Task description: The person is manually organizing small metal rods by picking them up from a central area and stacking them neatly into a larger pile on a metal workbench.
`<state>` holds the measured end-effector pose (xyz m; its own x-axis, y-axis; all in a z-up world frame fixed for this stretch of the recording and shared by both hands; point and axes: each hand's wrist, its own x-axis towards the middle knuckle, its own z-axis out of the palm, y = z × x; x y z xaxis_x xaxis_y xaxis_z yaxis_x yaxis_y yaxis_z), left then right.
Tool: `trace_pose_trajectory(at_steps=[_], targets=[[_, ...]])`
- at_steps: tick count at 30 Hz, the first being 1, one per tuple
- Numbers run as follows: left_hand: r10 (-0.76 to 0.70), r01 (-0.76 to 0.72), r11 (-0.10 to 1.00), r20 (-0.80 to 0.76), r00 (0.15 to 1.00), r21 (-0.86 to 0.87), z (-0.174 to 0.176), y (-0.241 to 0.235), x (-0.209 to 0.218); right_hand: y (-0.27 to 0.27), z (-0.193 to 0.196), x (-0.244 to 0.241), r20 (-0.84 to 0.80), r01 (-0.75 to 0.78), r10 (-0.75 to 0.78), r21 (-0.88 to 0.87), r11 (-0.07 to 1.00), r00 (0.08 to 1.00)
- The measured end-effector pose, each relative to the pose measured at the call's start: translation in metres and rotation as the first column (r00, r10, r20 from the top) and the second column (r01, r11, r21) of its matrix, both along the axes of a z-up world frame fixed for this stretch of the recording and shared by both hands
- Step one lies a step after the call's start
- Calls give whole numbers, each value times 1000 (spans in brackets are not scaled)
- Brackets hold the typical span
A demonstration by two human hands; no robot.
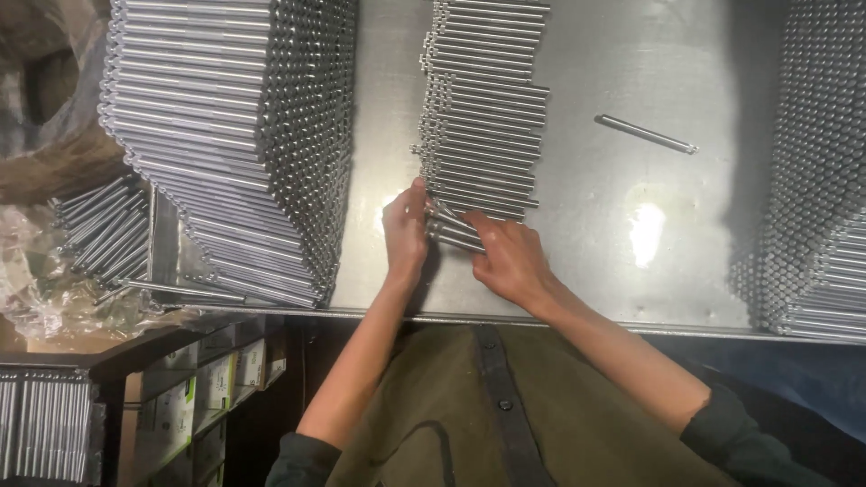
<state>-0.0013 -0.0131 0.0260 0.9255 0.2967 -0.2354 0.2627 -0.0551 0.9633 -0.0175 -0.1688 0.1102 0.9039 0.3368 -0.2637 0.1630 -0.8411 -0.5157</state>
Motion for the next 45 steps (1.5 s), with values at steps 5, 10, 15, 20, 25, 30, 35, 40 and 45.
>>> trace_pose_trajectory(at_steps=[5, 10, 15, 20, 25, 30, 35, 40, 45], targets=[[133, -132, 987, 7, 991, -90, 1, 15, 15, -1, -2, 7, 15, -3, 3, -45, 999, 1000], [186, -190, 974, -44, 982, -123, 24, 17, 17, 1, 7, 17, 221, -31, 75, -199, 979, 972], [-38, 11, 939, -72, 997, -343, 12, 0, 13, -5, -7, 11, -304, 109, 55, 496, 861, 951], [19, -18, 986, 7, 1000, -167, -4, 1, 5, 0, 1, 12, -236, 58, 42, 401, 914, 971], [-3, 9, 986, 35, 999, -168, 7, 10, 0, 11, 12, 5, -559, 400, -1, 590, 701, 829], [-90, 75, 993, 171, 981, 96, -17, 16, -12, 15, -13, 8, -226, 71, 19, 382, 922, 974], [179, -169, 982, 121, 976, -85, 21, 25, 2, 9, 3, 18, 32, -89, 86, 95, 992, 996], [288, -269, 902, 7, 958, -337, 29, 25, -5, -44, -41, 17, 333, -46, -51, 277, 960, 942], [167, -169, 965, -30, 986, -202, 31, 36, -14, -100, -94, 4, 115, 341, -507, 612, 713, 854]])
